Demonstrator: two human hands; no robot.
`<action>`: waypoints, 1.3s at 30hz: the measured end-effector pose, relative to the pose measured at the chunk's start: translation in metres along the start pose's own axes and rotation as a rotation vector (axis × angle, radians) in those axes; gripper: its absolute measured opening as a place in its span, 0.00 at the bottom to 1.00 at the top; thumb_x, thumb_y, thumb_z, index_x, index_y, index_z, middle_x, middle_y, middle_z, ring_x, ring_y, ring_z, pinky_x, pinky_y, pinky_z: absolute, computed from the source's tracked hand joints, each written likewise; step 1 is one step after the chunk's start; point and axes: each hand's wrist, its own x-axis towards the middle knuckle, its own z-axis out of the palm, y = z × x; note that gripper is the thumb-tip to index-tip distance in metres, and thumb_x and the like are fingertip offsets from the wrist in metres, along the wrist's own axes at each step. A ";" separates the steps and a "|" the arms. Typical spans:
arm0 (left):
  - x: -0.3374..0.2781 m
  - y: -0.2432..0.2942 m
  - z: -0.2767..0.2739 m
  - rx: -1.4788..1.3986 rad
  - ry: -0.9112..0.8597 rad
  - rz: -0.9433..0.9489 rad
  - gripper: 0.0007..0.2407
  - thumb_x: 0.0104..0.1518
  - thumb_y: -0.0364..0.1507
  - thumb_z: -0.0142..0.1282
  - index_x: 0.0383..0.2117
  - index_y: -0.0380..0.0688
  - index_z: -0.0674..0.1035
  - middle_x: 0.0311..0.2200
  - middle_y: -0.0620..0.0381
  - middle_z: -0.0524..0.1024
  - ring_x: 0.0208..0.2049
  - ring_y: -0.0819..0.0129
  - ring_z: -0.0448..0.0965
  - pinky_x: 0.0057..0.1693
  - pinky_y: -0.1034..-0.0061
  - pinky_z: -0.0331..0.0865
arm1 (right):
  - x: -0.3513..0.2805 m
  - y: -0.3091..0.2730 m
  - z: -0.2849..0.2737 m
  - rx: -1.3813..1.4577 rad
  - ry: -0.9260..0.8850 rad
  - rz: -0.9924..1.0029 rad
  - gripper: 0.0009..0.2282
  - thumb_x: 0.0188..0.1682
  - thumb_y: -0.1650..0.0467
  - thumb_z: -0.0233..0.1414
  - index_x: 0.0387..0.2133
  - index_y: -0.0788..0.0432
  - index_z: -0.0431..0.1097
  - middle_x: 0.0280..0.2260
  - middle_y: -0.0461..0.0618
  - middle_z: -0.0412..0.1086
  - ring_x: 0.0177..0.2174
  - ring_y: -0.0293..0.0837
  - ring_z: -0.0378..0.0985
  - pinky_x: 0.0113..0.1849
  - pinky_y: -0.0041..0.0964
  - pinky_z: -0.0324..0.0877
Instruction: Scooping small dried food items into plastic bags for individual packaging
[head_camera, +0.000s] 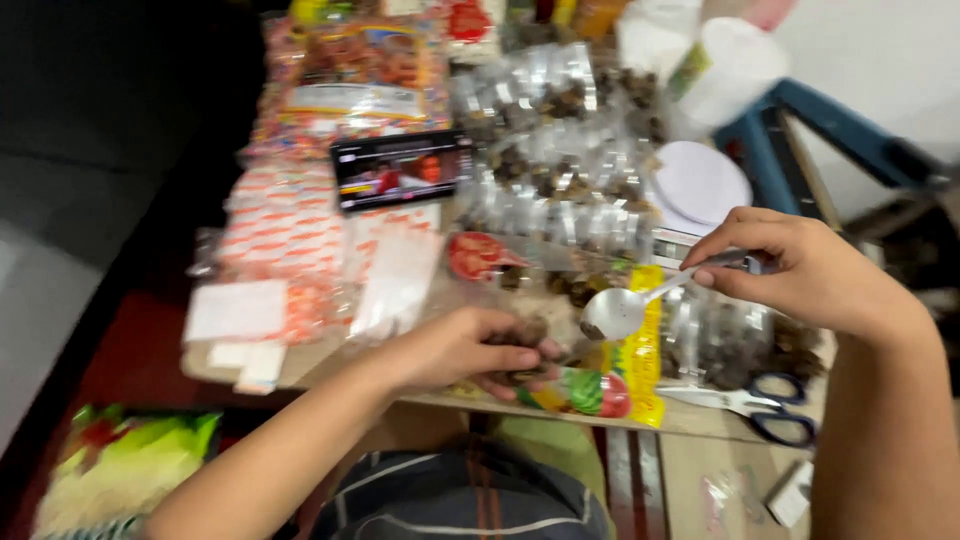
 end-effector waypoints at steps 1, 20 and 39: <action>-0.001 0.000 0.000 0.010 0.010 0.002 0.14 0.58 0.27 0.51 0.49 0.39 0.76 0.49 0.53 0.79 0.50 0.66 0.79 0.45 0.77 0.79 | -0.009 0.015 0.000 0.045 0.078 -0.123 0.08 0.41 0.66 0.59 0.34 0.47 0.81 0.29 0.39 0.73 0.23 0.37 0.68 0.29 0.31 0.62; -0.009 0.008 0.003 0.561 0.362 0.517 0.14 0.62 0.29 0.40 0.46 0.41 0.78 0.52 0.52 0.77 0.58 0.64 0.74 0.65 0.71 0.61 | -0.157 0.210 0.088 -0.686 0.951 0.155 0.08 0.52 0.74 0.71 0.36 0.51 0.79 0.35 0.50 0.64 0.34 0.49 0.67 0.32 0.42 0.61; 0.044 0.169 -0.093 1.638 0.930 0.649 0.08 0.60 0.30 0.50 0.31 0.42 0.82 0.29 0.47 0.79 0.32 0.43 0.77 0.35 0.51 0.66 | -0.078 0.058 0.217 0.475 1.313 -0.007 0.06 0.59 0.72 0.54 0.41 0.66 0.70 0.41 0.57 0.64 0.43 0.49 0.67 0.46 0.37 0.63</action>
